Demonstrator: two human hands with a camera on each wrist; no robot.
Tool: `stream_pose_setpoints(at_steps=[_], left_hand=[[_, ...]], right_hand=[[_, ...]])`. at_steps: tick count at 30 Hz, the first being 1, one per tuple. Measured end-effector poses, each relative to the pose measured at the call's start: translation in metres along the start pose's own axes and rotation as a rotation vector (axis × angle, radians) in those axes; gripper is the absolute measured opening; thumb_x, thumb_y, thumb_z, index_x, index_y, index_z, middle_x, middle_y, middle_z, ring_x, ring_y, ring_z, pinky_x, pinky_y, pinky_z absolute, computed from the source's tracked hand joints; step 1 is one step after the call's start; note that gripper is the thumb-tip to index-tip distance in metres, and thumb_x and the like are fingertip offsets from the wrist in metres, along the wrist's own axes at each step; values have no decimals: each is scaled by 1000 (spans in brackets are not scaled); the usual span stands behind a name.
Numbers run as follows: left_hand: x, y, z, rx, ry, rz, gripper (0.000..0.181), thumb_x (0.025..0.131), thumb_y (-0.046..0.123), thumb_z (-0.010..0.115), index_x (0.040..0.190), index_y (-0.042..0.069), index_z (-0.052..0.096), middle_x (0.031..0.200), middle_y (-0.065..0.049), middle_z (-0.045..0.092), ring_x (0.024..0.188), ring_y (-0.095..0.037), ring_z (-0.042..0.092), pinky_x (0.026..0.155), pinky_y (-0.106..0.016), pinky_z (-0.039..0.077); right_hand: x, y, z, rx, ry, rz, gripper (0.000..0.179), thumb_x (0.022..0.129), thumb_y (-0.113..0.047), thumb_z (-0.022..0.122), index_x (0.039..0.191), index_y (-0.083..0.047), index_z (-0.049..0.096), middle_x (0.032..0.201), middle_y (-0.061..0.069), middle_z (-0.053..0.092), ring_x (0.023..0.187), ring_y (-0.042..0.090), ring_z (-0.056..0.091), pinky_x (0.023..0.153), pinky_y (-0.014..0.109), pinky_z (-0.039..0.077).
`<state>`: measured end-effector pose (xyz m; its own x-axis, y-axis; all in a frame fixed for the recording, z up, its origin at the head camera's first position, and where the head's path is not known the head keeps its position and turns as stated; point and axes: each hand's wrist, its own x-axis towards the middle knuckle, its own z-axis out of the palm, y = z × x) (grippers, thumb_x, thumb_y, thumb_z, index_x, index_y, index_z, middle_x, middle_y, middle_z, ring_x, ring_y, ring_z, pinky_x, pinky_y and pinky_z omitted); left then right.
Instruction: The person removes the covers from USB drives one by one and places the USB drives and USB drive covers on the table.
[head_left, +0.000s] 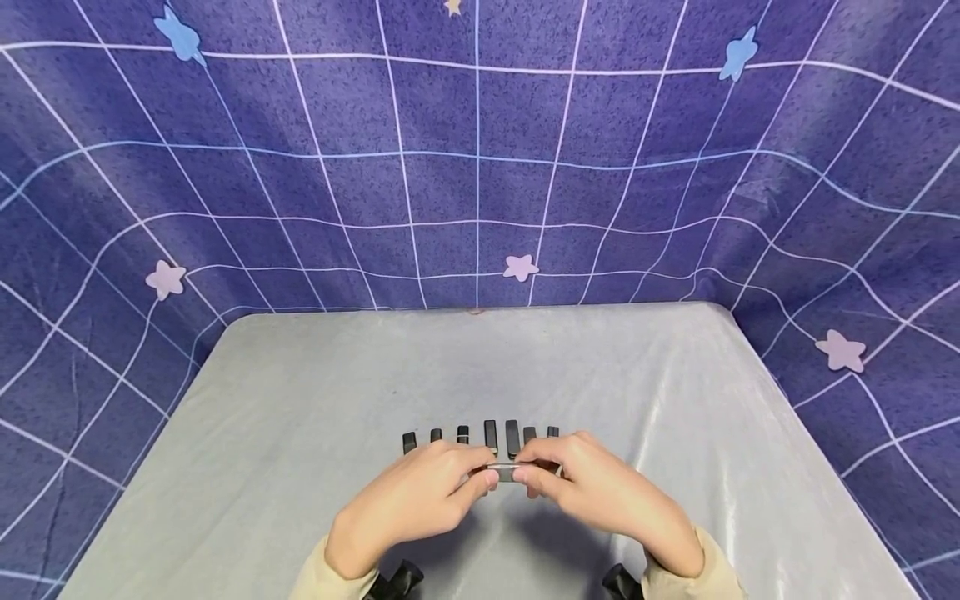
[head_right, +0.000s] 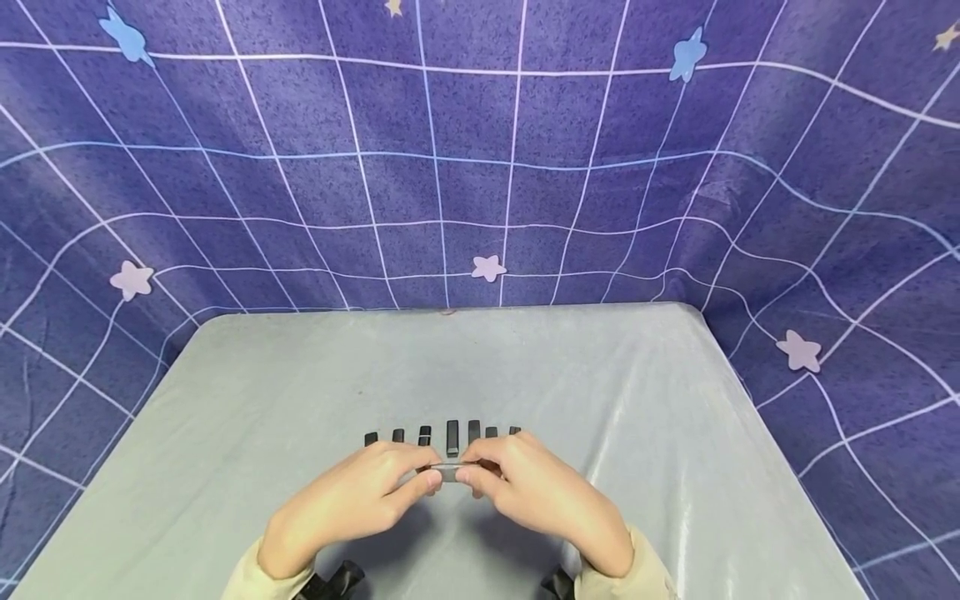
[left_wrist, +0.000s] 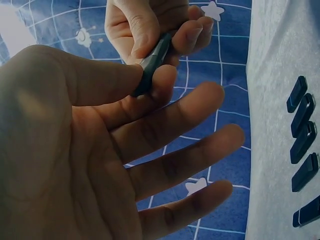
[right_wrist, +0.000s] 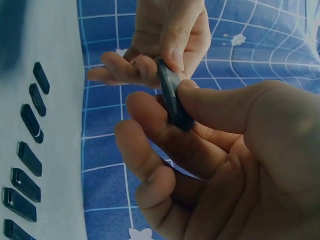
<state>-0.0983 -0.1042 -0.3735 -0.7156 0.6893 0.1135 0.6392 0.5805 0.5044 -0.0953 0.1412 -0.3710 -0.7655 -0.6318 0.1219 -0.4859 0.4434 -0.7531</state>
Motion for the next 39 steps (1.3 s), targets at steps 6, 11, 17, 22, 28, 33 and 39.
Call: stream_pose_setpoints(at_steps=[6,11,17,22,28,33,39], left_hand=[[-1,0,-2,22,26,20,28,107,28,53,79,25,51,70,18,45,62,3,41,58,-18,40],[-1,-1,-3,25,28,30,29,108,29,51,79,26,50,71,18,46,63,3,41,60,-18,40],[-1,0,-3,15,35,44,31,108,28,52,78,25,49,70,18,43,62,3,40,59,-18,39],[-2,0,-4,6,33,39,31,108,28,52,78,26,50,70,18,43,63,3,40,59,-18,39],[-2,2,-5,8,37,45,30,108,28,52,78,26,50,70,18,43,63,3,41,60,-18,39],[-2,2,-4,13,39,54,31,108,28,52,77,26,50,69,18,41,63,3,40,60,-18,39],[-3,2,-4,9,34,54,31,108,28,52,78,25,50,70,18,43,64,3,41,61,-17,39]], right_hand=[[0,-1,-2,-14,11,-15,16,105,-32,60,98,-24,72,77,-15,67,67,-3,56,62,21,51],[0,-1,-3,-13,16,-24,16,105,-31,60,99,-24,72,77,-15,67,66,-1,56,61,21,51],[-1,-1,-3,-20,20,-6,12,104,-29,62,97,-27,72,76,-18,64,65,-1,56,61,21,51],[-1,-1,-3,-19,24,-16,13,104,-29,61,97,-26,72,76,-18,64,66,-3,56,61,21,51],[-3,0,-3,-18,23,-9,13,104,-31,61,97,-28,72,76,-18,64,66,-2,57,62,22,52],[-4,0,-4,-18,25,-19,12,104,-31,62,95,-29,71,76,-19,64,64,-2,56,60,21,51],[-5,1,-3,-23,30,-31,11,103,-29,63,95,-28,70,76,-20,64,66,-3,57,61,21,51]])
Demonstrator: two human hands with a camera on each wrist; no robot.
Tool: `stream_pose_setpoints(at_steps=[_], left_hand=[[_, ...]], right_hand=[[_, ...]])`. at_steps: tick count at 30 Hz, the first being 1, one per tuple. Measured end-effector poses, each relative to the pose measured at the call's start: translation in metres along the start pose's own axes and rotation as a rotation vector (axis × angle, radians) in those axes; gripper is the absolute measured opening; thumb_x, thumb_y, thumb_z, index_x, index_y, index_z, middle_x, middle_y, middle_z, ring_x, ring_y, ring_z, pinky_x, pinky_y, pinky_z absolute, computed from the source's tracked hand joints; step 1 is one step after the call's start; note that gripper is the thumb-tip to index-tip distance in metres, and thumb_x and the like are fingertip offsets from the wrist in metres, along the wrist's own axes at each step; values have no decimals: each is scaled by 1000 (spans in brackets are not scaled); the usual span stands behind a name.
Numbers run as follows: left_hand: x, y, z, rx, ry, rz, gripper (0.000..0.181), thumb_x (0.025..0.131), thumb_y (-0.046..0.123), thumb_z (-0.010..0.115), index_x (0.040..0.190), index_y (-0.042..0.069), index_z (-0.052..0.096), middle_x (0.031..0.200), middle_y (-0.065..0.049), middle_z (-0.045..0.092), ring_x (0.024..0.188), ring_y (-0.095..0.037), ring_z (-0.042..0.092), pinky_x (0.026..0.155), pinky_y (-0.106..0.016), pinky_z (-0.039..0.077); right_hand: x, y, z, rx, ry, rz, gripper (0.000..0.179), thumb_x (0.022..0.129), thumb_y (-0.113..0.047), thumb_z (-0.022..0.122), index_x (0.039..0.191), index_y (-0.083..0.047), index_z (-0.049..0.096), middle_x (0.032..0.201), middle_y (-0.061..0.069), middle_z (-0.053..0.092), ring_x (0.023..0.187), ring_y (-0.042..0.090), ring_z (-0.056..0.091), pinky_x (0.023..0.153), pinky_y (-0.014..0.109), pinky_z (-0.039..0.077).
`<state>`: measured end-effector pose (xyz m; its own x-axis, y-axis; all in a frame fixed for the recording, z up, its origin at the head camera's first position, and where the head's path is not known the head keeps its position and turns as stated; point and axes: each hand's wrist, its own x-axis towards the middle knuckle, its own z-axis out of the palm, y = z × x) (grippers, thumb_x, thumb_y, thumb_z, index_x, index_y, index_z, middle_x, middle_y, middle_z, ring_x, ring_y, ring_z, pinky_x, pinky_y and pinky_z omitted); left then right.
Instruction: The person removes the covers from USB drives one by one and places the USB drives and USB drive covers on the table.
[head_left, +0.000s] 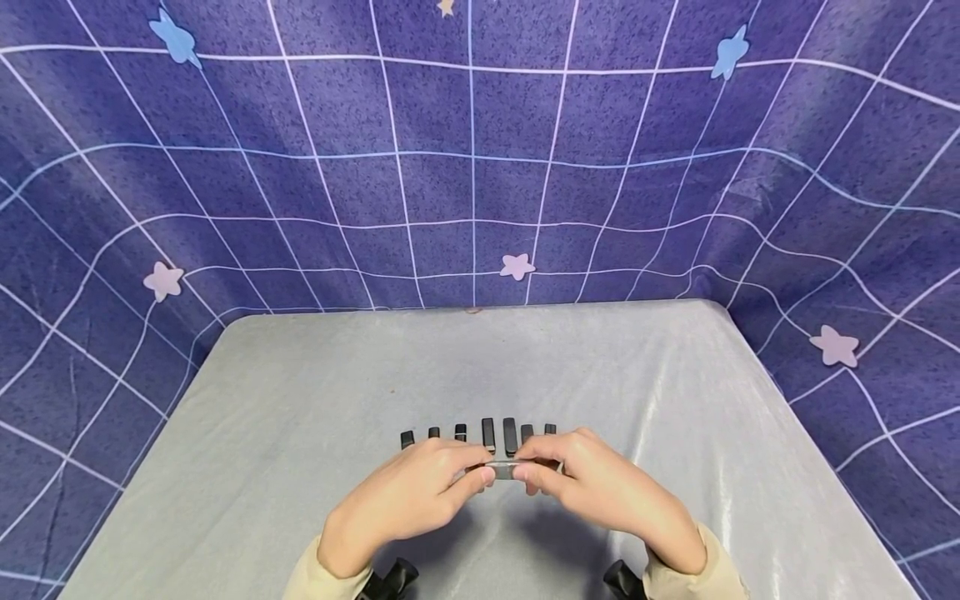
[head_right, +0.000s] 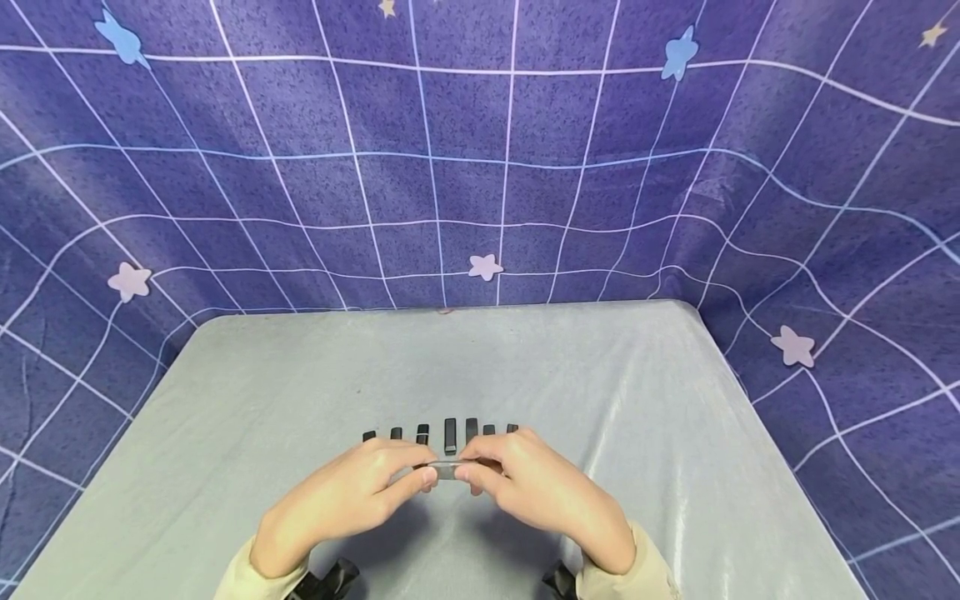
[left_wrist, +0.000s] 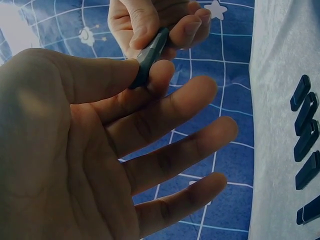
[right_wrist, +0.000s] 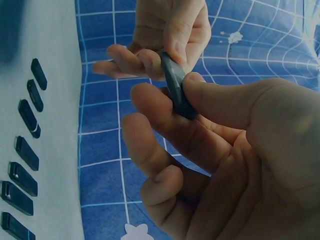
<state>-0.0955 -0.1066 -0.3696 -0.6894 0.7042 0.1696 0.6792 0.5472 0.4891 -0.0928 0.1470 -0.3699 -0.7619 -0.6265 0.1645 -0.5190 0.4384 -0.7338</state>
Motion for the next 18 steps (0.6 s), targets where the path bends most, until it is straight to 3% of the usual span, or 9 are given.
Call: stream_pose_setpoints(at_steps=[15,18], left_hand=[[1,0,0,20,11,24,30,108,26,53,78,25,50,70,18,42,64,3,41,61,-17,39],[1,-1,-1,6,11,32,30,108,26,53,78,25,50,70,18,42,63,3,40,61,-17,39]], right_hand=[[0,1,-1,-3,7,-30,13,104,-27,63,94,-26,70,76,-8,70,66,-4,55,61,20,51],[-1,0,-1,-10,15,-37,12,103,-26,63,93,-27,71,76,-11,68,64,-5,54,60,19,50]])
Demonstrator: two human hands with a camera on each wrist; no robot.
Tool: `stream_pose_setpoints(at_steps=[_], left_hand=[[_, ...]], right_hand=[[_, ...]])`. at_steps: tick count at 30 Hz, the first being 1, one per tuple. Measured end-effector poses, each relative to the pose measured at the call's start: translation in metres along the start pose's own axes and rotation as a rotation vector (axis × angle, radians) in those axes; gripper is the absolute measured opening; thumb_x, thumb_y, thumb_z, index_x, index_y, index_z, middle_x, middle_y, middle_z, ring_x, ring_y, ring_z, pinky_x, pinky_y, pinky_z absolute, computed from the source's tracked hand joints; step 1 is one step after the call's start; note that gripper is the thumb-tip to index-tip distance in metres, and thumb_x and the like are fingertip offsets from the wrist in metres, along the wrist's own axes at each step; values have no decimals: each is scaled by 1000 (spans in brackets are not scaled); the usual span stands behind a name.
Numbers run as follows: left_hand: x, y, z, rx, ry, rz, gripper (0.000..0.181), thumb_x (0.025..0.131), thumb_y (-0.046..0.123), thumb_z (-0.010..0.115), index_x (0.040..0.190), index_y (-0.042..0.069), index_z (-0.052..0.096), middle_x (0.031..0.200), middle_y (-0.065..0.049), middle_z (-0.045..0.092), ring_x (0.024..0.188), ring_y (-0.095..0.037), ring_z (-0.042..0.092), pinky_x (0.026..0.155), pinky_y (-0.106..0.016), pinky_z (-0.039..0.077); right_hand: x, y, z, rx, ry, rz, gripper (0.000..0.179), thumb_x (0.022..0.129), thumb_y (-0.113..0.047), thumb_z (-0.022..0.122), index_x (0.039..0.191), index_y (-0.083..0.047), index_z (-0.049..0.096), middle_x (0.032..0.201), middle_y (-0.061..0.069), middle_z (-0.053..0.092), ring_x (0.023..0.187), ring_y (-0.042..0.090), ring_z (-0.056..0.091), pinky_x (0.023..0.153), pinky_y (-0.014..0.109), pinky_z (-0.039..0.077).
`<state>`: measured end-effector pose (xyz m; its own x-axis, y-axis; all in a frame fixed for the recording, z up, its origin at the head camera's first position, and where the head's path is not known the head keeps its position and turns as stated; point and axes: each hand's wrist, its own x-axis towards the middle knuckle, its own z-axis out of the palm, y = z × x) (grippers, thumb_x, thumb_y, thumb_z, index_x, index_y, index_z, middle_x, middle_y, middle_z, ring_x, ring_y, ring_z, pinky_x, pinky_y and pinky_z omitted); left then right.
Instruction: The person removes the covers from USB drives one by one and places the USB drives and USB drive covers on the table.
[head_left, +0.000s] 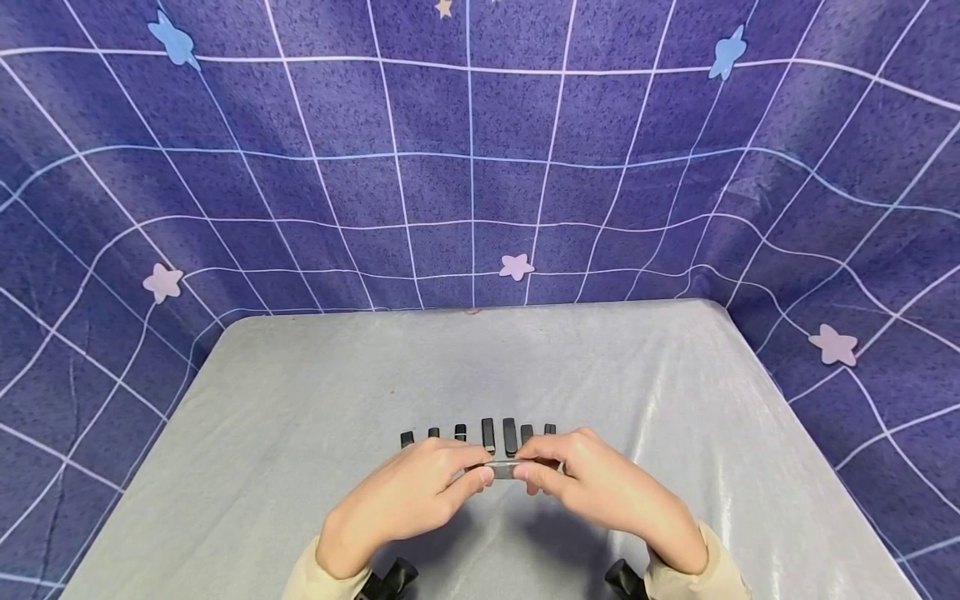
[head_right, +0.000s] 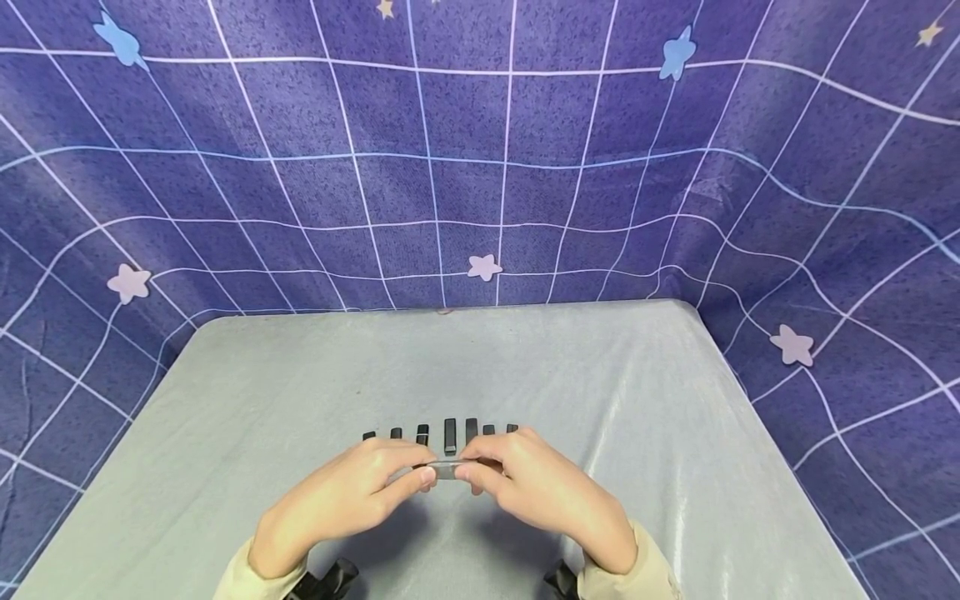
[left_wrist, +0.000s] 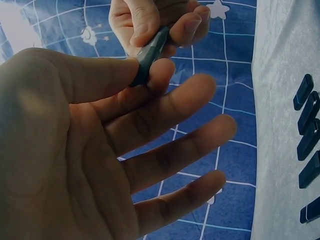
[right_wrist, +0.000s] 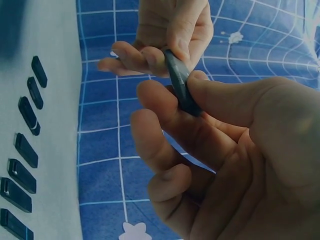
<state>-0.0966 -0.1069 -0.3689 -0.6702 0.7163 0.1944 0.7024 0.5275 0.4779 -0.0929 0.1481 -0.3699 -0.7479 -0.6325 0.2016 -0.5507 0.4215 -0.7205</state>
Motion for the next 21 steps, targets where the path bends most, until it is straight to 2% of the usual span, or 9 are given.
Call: stream_pose_setpoints(at_steps=[8,15,21], left_hand=[[-1,1,-1,-23,-4,6,30,108,27,52,78,25,51,70,18,42,63,4,39,60,-16,38],[-1,2,-2,-34,-4,13,32,109,28,51,77,24,49,70,18,40,62,5,37,59,-15,37],[-3,2,-2,-47,-19,1,32,109,30,50,78,25,51,71,18,44,64,5,41,61,-16,40]], right_hand=[[-1,0,-1,-3,6,-6,13,103,-27,63,94,-27,72,76,-20,64,65,-5,55,60,19,50],[-3,0,-2,8,0,-13,13,104,-28,63,95,-28,72,76,-21,64,66,-5,57,59,19,50],[-3,-1,-2,2,-4,-26,13,104,-27,63,95,-27,72,76,-21,65,67,-5,58,59,19,51]])
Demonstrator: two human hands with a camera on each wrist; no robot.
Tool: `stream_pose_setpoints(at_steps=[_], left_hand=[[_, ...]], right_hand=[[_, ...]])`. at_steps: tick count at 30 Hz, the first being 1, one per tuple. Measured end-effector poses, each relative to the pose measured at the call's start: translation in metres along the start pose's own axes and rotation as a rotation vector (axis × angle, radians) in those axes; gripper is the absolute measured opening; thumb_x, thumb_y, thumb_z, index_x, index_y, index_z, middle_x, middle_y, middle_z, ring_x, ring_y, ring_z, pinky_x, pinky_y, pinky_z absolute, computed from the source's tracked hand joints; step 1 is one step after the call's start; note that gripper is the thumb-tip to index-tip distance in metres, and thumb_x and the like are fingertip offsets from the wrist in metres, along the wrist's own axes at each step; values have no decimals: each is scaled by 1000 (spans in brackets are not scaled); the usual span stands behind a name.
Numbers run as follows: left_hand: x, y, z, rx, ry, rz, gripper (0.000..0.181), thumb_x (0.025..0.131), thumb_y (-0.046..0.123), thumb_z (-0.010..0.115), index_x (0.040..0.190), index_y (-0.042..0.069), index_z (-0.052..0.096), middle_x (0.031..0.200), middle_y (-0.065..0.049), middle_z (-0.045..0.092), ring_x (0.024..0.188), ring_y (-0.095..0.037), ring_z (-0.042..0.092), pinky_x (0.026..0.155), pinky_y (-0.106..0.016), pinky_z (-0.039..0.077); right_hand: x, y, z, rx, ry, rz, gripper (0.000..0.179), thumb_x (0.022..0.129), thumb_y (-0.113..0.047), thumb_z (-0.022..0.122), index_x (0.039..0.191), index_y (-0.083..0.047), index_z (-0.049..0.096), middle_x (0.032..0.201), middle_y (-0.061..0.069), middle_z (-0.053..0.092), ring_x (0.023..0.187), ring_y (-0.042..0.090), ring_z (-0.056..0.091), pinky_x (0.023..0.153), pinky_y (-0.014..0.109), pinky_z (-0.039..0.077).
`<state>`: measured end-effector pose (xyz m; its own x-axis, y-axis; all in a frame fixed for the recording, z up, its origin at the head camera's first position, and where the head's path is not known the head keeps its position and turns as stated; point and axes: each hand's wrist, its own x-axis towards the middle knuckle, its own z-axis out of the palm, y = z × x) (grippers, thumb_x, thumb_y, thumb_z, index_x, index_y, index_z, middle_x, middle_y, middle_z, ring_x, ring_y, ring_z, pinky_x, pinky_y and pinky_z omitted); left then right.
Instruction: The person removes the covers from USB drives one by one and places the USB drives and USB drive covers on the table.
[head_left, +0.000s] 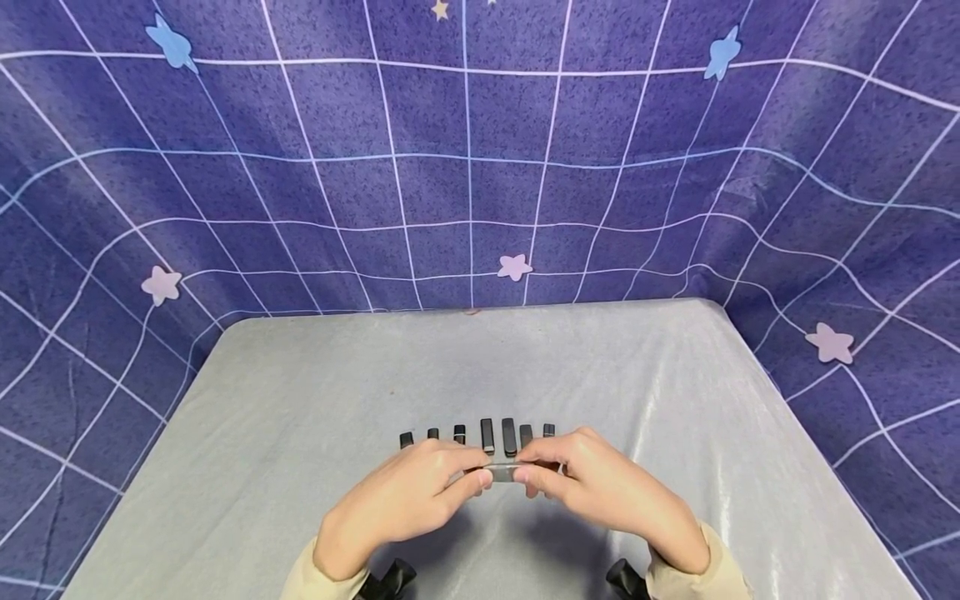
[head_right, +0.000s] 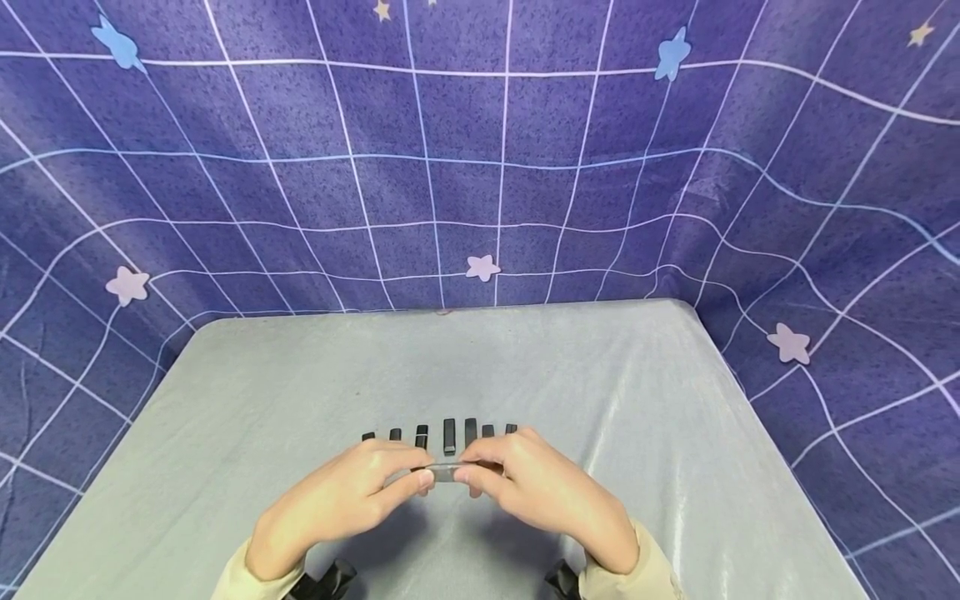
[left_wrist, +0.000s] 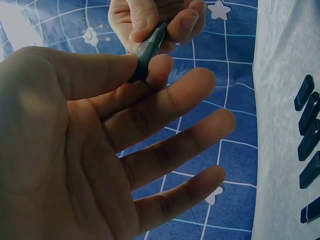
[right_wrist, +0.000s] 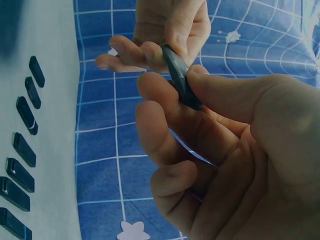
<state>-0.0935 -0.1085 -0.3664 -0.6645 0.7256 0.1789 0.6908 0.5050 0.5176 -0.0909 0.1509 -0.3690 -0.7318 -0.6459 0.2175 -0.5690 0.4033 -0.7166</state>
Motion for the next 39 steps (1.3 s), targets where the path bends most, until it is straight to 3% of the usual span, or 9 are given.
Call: stream_pose_setpoints(at_steps=[8,17,26,39], left_hand=[[-1,-3,2,1,4,7,30,110,31,49,82,24,58,73,19,49,66,3,45,66,-18,43],[-2,-5,2,2,4,2,30,109,31,50,79,28,51,71,19,43,65,4,41,62,-16,40],[-2,-5,3,2,18,25,30,109,30,50,80,25,55,71,19,45,66,3,43,65,-17,41],[-1,-4,3,19,9,-50,25,108,30,54,84,24,62,72,19,48,64,3,44,63,-19,42]], right_hand=[[-1,1,0,3,-1,-1,13,104,-25,63,94,-26,72,76,-20,66,67,-6,59,59,18,51],[0,3,1,3,-2,-6,14,103,-24,63,94,-26,72,76,-17,68,67,-6,59,58,18,51],[-1,2,0,14,-4,-2,13,104,-27,63,94,-27,72,76,-20,65,65,-6,56,57,18,50],[2,3,4,-11,17,-6,15,104,-28,62,93,-25,71,75,-19,64,63,-6,54,57,17,49]])
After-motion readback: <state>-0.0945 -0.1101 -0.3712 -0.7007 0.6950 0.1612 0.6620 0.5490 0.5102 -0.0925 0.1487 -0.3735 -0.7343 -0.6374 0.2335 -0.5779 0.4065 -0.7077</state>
